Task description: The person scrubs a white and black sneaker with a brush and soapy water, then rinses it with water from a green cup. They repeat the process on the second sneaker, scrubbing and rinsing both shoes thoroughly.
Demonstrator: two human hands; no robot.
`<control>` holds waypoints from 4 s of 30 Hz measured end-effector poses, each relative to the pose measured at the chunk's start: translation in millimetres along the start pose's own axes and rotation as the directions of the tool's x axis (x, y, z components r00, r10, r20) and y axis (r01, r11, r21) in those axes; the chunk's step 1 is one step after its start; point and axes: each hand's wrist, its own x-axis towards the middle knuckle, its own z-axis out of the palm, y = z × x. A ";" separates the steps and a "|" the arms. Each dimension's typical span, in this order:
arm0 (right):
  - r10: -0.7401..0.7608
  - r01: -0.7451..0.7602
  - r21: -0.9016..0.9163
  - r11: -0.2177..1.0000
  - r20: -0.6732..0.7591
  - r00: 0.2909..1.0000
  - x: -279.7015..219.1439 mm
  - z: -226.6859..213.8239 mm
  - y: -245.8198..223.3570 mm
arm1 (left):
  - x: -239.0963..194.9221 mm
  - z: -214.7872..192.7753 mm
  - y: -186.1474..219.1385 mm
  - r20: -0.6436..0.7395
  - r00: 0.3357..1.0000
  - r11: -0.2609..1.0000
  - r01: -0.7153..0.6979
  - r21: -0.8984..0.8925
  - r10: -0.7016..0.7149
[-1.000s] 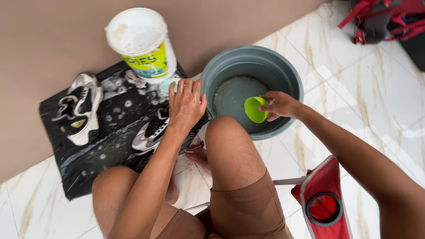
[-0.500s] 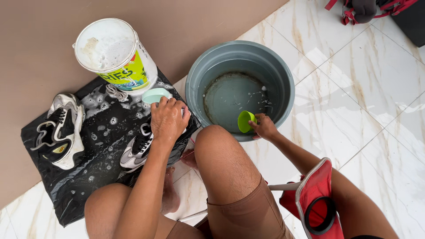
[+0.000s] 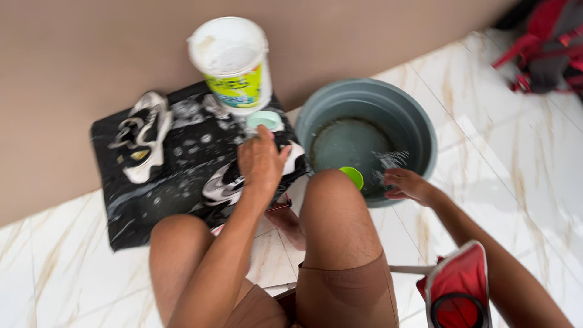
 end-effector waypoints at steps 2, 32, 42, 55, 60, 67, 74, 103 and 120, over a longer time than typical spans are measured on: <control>-0.012 0.014 -0.125 0.992 0.021 1.000 -22.8 -3.9 -53.5 | 10.6 7.3 2.1 0.115 0.986 0.990 0.128 -0.062 -0.120; -0.767 0.731 -0.682 0.012 0.463 0.445 86.4 293.3 -272.1 | 0.3 -162.0 -142.3 0.452 0.750 -0.482 0.203 -0.852 -0.482; -0.989 0.863 -0.491 0.119 0.022 0.149 12.7 293.3 -325.0 | 17.5 -147.0 -104.7 0.501 0.800 -0.612 0.223 -0.758 -0.329; -0.960 0.594 -0.794 0.125 0.053 0.274 148.7 317.8 -476.9 | 62.5 -176.5 -140.8 0.707 0.592 0.144 0.796 -0.588 -0.387; -0.549 0.297 -0.933 0.205 0.142 0.824 181.6 337.4 -489.8 | 73.5 -122.8 -169.7 0.529 0.733 0.114 0.624 -0.773 -0.427; -0.342 0.369 -0.904 0.215 0.284 0.896 120.7 347.0 -491.5 | 66.2 -107.4 -189.0 -0.177 0.975 0.269 -0.136 -0.954 -0.133; -0.913 0.827 -0.536 0.169 0.232 0.337 109.8 322.9 -466.9 | 47.9 -154.8 -187.4 0.259 0.922 0.742 0.387 -0.548 -0.290; -0.912 0.917 -0.367 -0.157 0.409 0.008 -47.5 372.6 -187.9 | -114.4 -177.1 -223.5 0.128 0.992 0.615 0.108 -0.781 -0.013; -0.862 0.974 -0.226 -0.015 0.496 0.102 -36.5 359.5 -185.7 | -104.6 -165.3 -203.2 -0.002 0.999 0.604 -0.034 -0.796 0.053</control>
